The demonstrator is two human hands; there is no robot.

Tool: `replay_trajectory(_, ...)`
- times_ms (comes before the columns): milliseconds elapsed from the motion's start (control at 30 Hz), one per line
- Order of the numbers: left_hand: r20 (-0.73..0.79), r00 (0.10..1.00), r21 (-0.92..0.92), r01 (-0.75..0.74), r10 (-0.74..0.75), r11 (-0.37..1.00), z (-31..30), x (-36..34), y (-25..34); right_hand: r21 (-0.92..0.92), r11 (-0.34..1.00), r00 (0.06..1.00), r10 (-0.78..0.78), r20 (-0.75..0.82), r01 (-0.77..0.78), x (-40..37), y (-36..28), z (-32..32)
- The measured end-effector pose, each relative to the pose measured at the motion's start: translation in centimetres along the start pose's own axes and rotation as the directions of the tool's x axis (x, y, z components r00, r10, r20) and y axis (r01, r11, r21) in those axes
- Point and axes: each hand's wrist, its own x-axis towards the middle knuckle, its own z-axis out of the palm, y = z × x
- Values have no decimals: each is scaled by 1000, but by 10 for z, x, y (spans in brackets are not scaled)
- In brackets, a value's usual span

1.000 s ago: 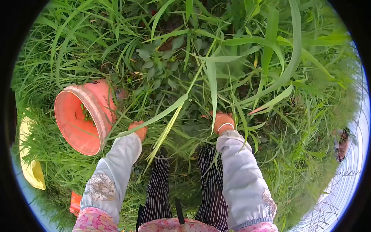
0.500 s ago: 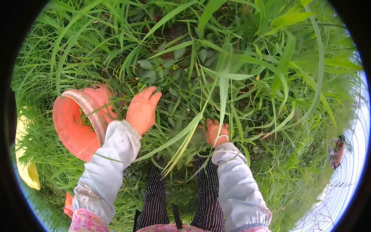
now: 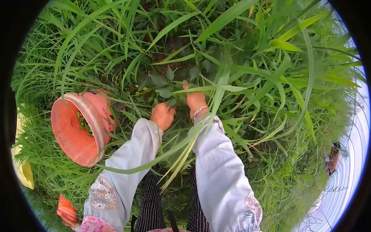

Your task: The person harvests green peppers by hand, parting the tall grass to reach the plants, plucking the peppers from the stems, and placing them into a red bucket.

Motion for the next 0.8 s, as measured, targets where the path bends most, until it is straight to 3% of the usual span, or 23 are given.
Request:
replay_trajectory(67,-14,976,130,-215,219,968,22,-14,-3,292,956,999,23,27,-30,7,4,-5)
replay_trajectory(100,-18,974,138,-223,227,965,28,-17,-1,337,937,965,-171,199,97,4,2,-12)
replay_trajectory(200,-9,963,171,-263,269,949,43,-25,10,326,924,977,163,135,-199,5,-14,-28)
replay_trajectory(233,3,957,197,-284,290,938,46,-27,17,269,954,989,113,92,-134,-4,-19,-35)
replay_trajectory(367,74,943,242,-332,323,912,55,-47,38,409,911,931,-99,351,-58,-6,4,-90)
replay_trajectory(433,144,933,227,-356,330,907,54,-52,40,473,875,941,-64,333,-107,-13,6,-107)
replay_trajectory(533,157,931,-170,-302,328,938,33,-59,45,478,869,941,-47,336,-127,-12,6,-135)
replay_trajectory(567,245,952,-340,-91,182,936,24,-55,44,459,881,946,-39,321,-119,-11,7,-144)
replay_trajectory(600,148,978,-487,-56,145,872,24,-50,38,440,891,952,-32,305,-111,-11,9,-154)
replay_trajectory(667,238,969,-613,199,-62,765,9,-32,39,431,893,955,-6,298,-129,-9,13,-169)
replay_trajectory(733,121,992,-533,39,31,845,10,-15,35,432,892,957,3,292,-134,-11,15,-176)
replay_trajectory(767,116,993,-523,45,19,851,15,-9,37,429,897,956,-23,292,-110,-10,14,-178)
replay_trajectory(800,94,991,-462,-41,94,886,23,-4,38,465,877,934,-58,354,-122,-5,18,-182)
